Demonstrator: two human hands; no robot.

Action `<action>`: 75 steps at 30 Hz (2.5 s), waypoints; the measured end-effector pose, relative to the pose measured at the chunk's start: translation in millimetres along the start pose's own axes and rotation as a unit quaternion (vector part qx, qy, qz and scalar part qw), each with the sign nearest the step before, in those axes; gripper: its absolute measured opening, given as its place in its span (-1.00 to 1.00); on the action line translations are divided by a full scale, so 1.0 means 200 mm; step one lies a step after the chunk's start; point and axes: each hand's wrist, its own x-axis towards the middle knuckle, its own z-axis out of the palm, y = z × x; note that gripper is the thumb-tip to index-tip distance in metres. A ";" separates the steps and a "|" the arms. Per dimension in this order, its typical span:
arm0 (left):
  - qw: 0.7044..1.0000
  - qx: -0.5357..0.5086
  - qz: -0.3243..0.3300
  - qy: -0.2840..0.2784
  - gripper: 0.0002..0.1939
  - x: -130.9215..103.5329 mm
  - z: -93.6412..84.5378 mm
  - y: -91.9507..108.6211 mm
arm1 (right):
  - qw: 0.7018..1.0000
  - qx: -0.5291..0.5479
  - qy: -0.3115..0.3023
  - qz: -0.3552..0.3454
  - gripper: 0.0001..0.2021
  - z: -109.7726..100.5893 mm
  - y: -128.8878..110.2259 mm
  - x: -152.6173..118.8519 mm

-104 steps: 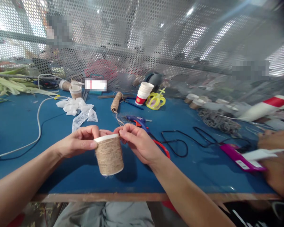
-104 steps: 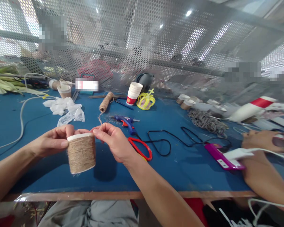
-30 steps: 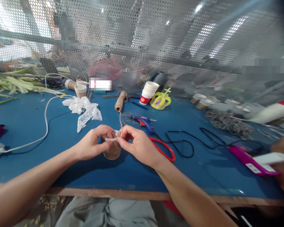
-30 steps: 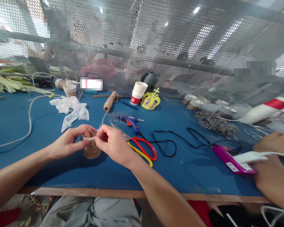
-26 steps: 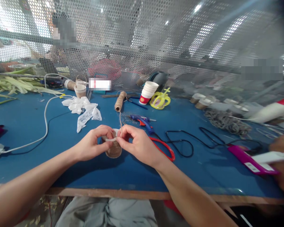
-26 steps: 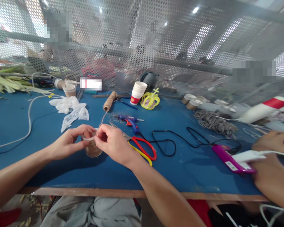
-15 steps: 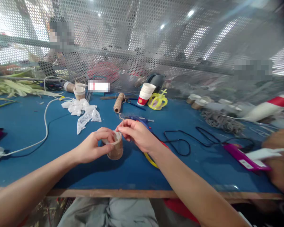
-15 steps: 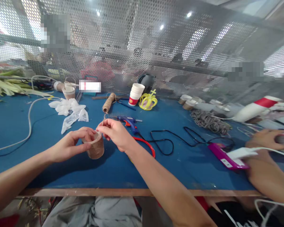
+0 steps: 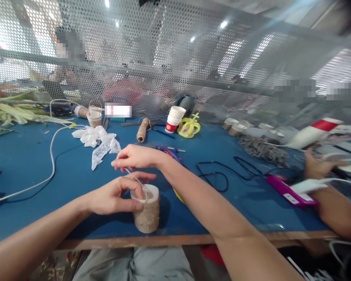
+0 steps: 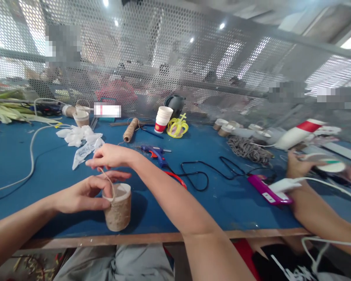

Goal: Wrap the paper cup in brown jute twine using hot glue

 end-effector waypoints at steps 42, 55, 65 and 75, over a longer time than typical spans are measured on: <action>0.967 0.016 -0.012 0.255 -0.80 0.06 -0.12 -0.13 | 0.906 0.260 0.318 0.103 -0.78 0.12 0.19 -0.54; 0.964 -0.014 -0.024 0.264 -0.75 0.07 -0.11 -0.11 | 0.922 0.097 0.339 0.160 -0.78 0.17 0.13 -0.56; 0.966 0.016 -0.020 0.259 -0.80 0.06 -0.12 -0.11 | 0.928 -0.001 0.352 0.124 -0.84 0.20 0.13 -0.56; 0.967 0.036 -0.015 0.250 -0.83 0.06 -0.12 -0.10 | 0.932 -0.038 0.345 0.101 -0.87 0.21 0.14 -0.56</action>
